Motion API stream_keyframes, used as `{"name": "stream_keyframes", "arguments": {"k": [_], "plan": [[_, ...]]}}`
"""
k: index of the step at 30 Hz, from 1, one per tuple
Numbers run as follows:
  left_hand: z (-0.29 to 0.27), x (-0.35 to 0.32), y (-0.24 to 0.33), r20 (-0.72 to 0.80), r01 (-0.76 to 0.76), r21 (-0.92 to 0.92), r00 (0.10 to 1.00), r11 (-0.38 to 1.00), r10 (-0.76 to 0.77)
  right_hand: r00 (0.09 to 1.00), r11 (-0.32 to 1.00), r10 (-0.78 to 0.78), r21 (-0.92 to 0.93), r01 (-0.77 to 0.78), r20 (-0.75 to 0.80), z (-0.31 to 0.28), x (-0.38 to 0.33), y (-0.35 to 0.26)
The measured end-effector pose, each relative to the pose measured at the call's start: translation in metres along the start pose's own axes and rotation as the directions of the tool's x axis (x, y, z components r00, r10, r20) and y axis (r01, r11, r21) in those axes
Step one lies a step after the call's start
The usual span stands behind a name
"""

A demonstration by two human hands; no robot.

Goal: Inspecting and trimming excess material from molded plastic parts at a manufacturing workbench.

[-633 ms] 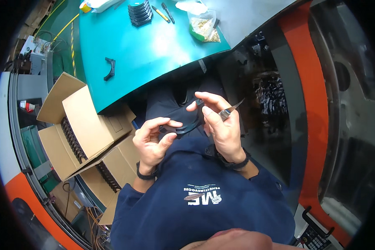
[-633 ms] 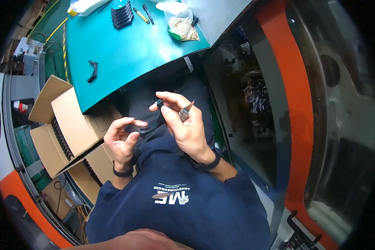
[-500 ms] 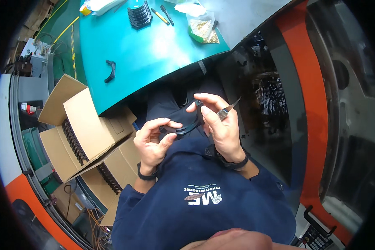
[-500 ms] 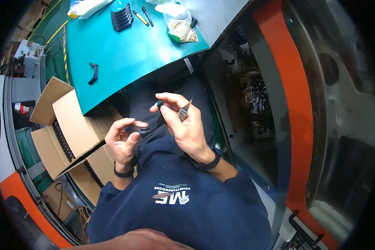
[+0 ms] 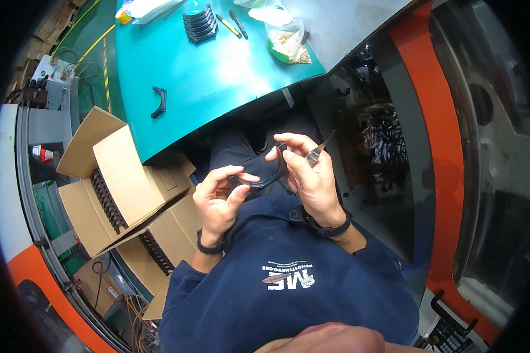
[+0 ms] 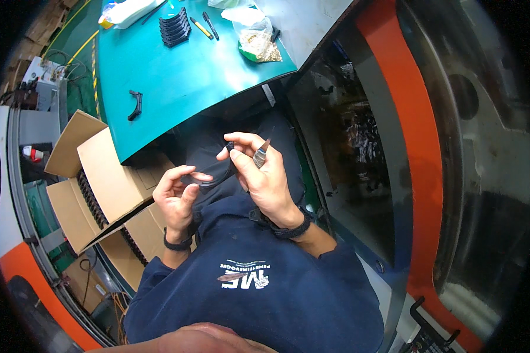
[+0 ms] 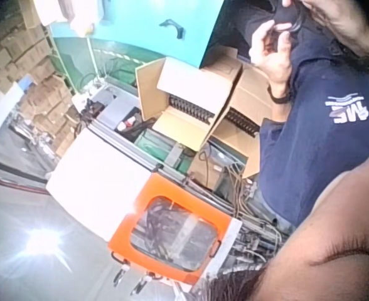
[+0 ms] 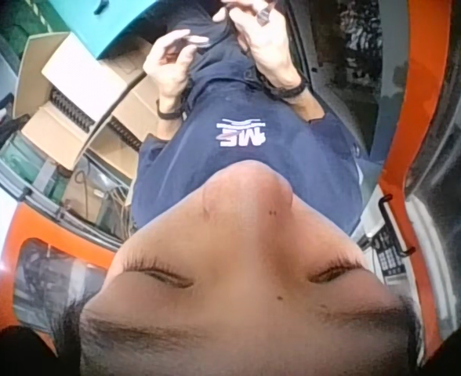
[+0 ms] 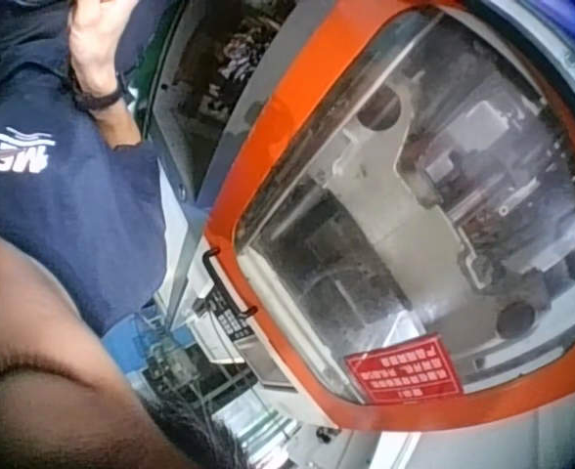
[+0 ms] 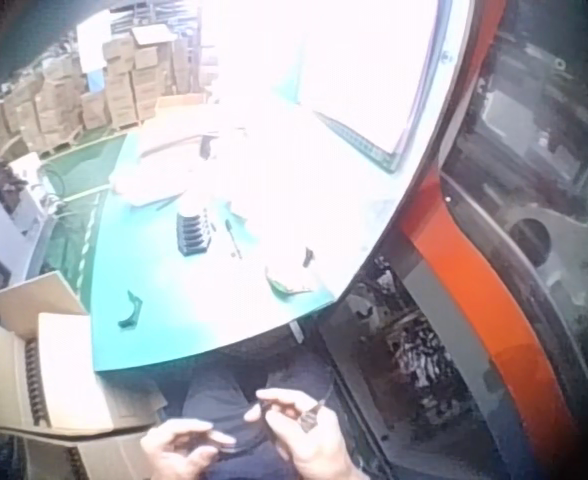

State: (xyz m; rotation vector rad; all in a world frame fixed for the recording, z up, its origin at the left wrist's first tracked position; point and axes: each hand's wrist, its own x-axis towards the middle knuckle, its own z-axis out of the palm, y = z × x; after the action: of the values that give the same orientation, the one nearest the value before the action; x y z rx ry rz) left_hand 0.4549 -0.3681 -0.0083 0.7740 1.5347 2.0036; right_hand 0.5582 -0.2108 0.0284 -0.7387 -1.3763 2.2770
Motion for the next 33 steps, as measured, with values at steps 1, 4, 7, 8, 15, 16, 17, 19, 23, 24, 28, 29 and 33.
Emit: {"name": "stream_keyframes", "arguments": {"k": [1, 4, 7, 8, 15, 16, 17, 19, 23, 24, 28, 29, 33], "plan": [[0.0, 0.0, -0.001, -0.001, 0.001, -0.004, 1.0, 1.0, -0.001, 1.0, 1.0, 0.011, 0.003, -0.011, 0.0, 0.0, 0.0, 0.0], [0.0, 0.0, -0.002, -0.01, 0.036, -0.023, 0.999, 0.999, -0.036, 0.999, 0.999, 0.043, 0.009, -0.043, 0.005, 0.0, 0.001, -0.001], [-0.002, -0.003, -0.005, -0.031, 0.1, -0.042, 0.994, 0.994, -0.101, 0.998, 0.998, 0.062, -0.016, -0.062, 0.022, 0.0, 0.002, 0.001], [-0.002, -0.002, -0.007, -0.036, 0.104, -0.04, 0.994, 0.994, -0.105, 0.998, 0.997, 0.065, -0.039, -0.064, 0.027, 0.003, 0.003, 0.0], [0.002, 0.0, -0.005, -0.057, 0.063, 0.006, 0.996, 0.998, -0.062, 0.988, 0.989, 0.145, -0.02, -0.144, 0.056, -0.001, 0.003, 0.002], [0.002, 0.001, -0.006, -0.068, 0.021, -0.027, 0.997, 0.999, -0.023, 0.987, 0.99, 0.144, 0.002, -0.144, 0.067, -0.001, 0.003, 0.002], [0.003, 0.002, -0.007, -0.08, -0.02, -0.061, 0.997, 0.998, 0.015, 0.987, 0.989, 0.142, 0.024, -0.145, 0.077, -0.002, 0.003, 0.002], [-0.001, 0.009, -0.007, -0.113, -0.139, 0.071, 0.983, 0.988, 0.146, 0.992, 0.997, 0.072, 0.031, -0.076, 0.108, -0.005, 0.003, 0.002], [-0.043, 0.05, -0.015, -0.376, -0.12, 0.447, 0.874, 0.886, 0.308, 0.974, 0.989, -0.144, -0.006, 0.147, 0.175, -0.019, -0.001, 0.001], [-0.055, 0.061, -0.015, -0.417, -0.035, 0.583, 0.845, 0.812, 0.335, 0.969, 0.985, -0.172, 0.004, 0.174, 0.176, -0.02, -0.003, 0.0], [-0.119, 0.097, -0.045, -0.332, 0.149, 0.917, 0.798, 0.369, 0.503, 0.949, 0.966, -0.254, 0.003, 0.258, 0.186, -0.021, -0.008, -0.008], [-0.129, 0.101, -0.055, -0.316, 0.195, 0.941, 0.8, 0.277, 0.511, 0.946, 0.963, -0.261, -0.015, 0.269, 0.194, -0.023, -0.009, -0.009], [-0.165, 0.109, -0.106, -0.273, 0.28, 0.958, 0.842, 0.056, 0.466, 0.94, 0.954, -0.279, -0.052, 0.295, 0.196, -0.027, -0.011, -0.008]]}}
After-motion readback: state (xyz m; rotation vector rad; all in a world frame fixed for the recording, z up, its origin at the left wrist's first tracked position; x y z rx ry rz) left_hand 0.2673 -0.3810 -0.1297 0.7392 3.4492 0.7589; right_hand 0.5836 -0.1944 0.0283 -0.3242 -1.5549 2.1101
